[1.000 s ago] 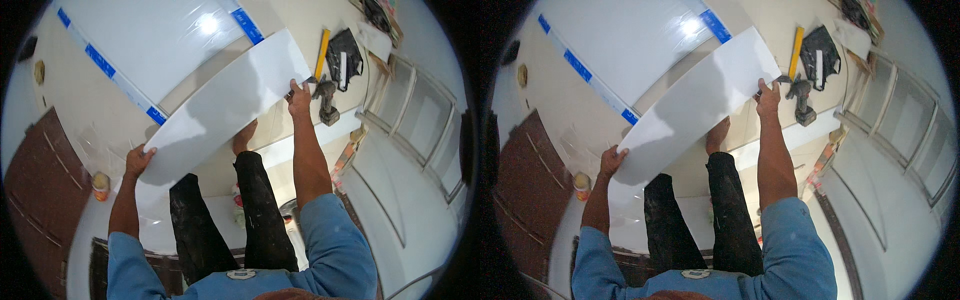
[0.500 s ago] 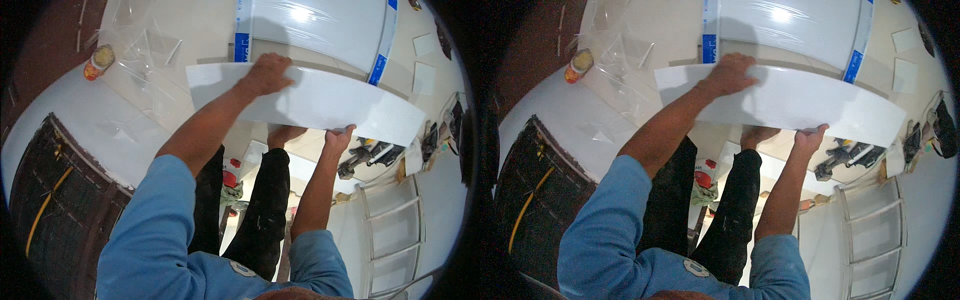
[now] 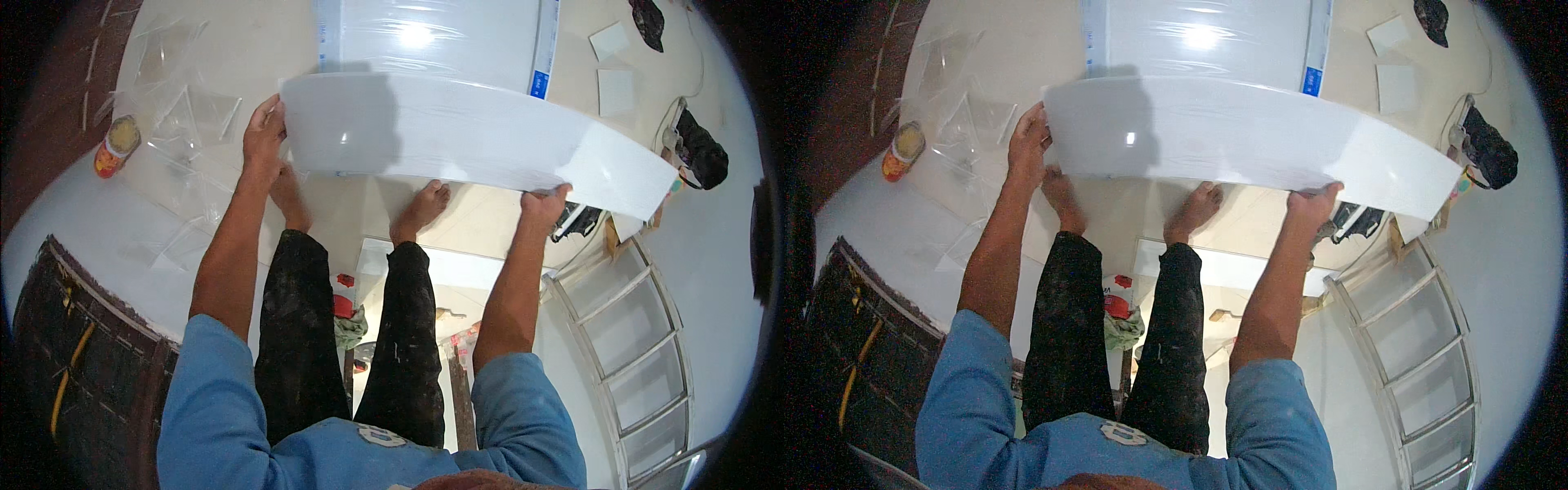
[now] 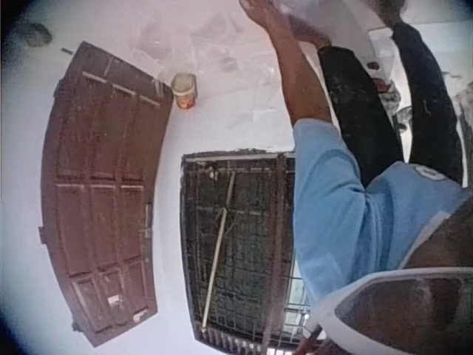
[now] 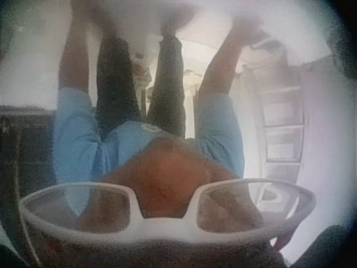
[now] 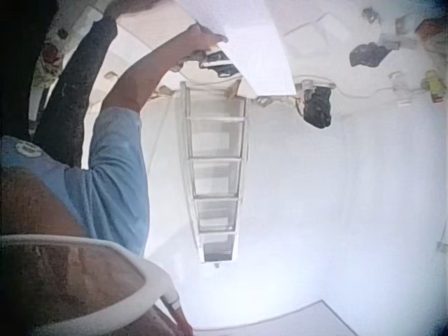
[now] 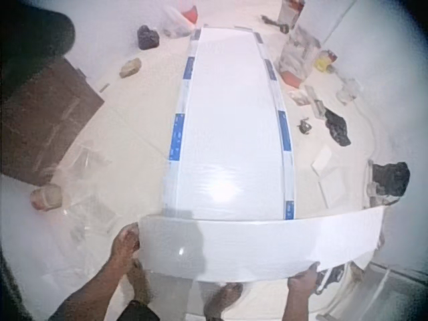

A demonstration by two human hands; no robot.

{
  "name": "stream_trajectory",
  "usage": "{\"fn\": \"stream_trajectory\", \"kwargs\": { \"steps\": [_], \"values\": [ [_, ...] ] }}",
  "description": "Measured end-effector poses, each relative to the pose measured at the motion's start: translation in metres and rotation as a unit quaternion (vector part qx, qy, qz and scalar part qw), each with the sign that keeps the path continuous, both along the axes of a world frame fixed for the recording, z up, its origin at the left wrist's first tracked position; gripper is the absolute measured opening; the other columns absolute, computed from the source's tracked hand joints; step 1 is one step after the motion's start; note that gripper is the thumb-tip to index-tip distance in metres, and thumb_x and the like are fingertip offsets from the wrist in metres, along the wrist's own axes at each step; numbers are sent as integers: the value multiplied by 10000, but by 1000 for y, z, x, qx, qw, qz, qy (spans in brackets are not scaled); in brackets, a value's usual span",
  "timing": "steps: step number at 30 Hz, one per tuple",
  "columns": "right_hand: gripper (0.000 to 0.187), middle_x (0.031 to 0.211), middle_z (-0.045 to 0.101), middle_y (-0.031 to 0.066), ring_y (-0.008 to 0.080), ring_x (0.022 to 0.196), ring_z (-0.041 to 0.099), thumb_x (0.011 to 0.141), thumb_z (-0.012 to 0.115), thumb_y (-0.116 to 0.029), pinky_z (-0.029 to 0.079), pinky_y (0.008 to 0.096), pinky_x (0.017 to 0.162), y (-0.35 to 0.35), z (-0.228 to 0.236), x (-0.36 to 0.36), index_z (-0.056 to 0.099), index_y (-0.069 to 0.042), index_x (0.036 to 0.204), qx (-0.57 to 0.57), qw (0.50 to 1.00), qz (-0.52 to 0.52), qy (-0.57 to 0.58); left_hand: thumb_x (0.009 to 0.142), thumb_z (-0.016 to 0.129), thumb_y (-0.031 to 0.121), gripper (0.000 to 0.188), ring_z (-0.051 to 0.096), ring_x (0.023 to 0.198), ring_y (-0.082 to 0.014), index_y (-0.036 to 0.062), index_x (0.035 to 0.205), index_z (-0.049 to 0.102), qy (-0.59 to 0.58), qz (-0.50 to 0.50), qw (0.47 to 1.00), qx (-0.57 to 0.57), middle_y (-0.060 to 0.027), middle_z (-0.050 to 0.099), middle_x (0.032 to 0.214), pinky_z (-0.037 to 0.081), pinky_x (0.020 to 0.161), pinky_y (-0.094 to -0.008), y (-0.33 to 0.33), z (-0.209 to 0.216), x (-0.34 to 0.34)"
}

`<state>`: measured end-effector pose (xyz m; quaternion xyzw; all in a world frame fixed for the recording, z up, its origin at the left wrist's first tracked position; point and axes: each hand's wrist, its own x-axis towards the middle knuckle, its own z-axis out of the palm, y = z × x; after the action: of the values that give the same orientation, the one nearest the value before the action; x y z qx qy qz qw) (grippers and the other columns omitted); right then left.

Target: The person removes protective plastic film from white panels, measures and marks them with a ruler and pen, then fits the panels into a frame on the floor. The person handles multiple panels and aligns them within the frame.

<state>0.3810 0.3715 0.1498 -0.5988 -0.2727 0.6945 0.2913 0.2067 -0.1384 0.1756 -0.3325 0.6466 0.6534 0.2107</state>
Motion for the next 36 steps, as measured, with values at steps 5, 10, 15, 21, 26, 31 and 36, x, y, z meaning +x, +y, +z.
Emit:
{"fn": "stream_trajectory", "kwargs": {
  "steps": [5,10,15,21,26,31,36],
  "values": [
    [600,1574,522,143,362,1417,511,1100,513,-498,398,596,1199,0,34,-2,476,-84,1532,-27,998,-11,51,1006,752,316,316,532,795,-79,33,1140,708,30,55,998,1,23,618,889,435,717,-259,7,18,-27],
    [626,1572,527,155,388,1423,504,1074,553,-509,390,635,1186,7,39,12,476,-99,1541,-32,998,15,43,972,750,225,199,529,765,-81,46,1048,711,67,49,996,38,23,620,854,420,688,-249,2,42,-43],
    [621,1585,512,156,380,1453,469,1091,507,-528,344,655,1204,10,53,3,476,-106,1545,-36,999,3,4,957,746,215,209,598,895,-156,34,1056,707,38,-55,996,56,-30,669,953,467,803,-312,-7,87,-59],
    [638,1571,516,166,385,1443,478,1112,457,-525,346,623,1216,6,70,-13,458,-54,1543,8,993,99,-61,945,750,235,212,590,785,-138,28,991,751,14,-342,935,-97,-23,667,871,484,732,-318,-29,127,-87],
    [603,1411,638,186,337,1274,631,1108,495,-391,507,520,1091,32,83,-16,422,-15,1574,-38,981,175,-78,970,736,343,374,679,887,-203,-13,1085,754,16,-622,750,-226,-110,743,993,547,822,-390,17,137,-111],
    [454,1098,657,140,274,1055,641,1097,558,-397,519,505,995,-73,127,-122,602,14,1286,2,995,89,-39,1027,638,475,521,731,969,-322,-15,1181,720,63,-551,811,-184,-221,752,1043,551,923,-456,102,111,-82],
    [315,969,634,71,171,816,588,1099,540,-267,534,378,757,-106,178,-146,654,27,1111,111,966,194,131,1023,676,499,563,439,716,-177,37,749,507,147,-366,889,-233,-38,465,719,415,687,-381,141,106,-69]
  ]
}}
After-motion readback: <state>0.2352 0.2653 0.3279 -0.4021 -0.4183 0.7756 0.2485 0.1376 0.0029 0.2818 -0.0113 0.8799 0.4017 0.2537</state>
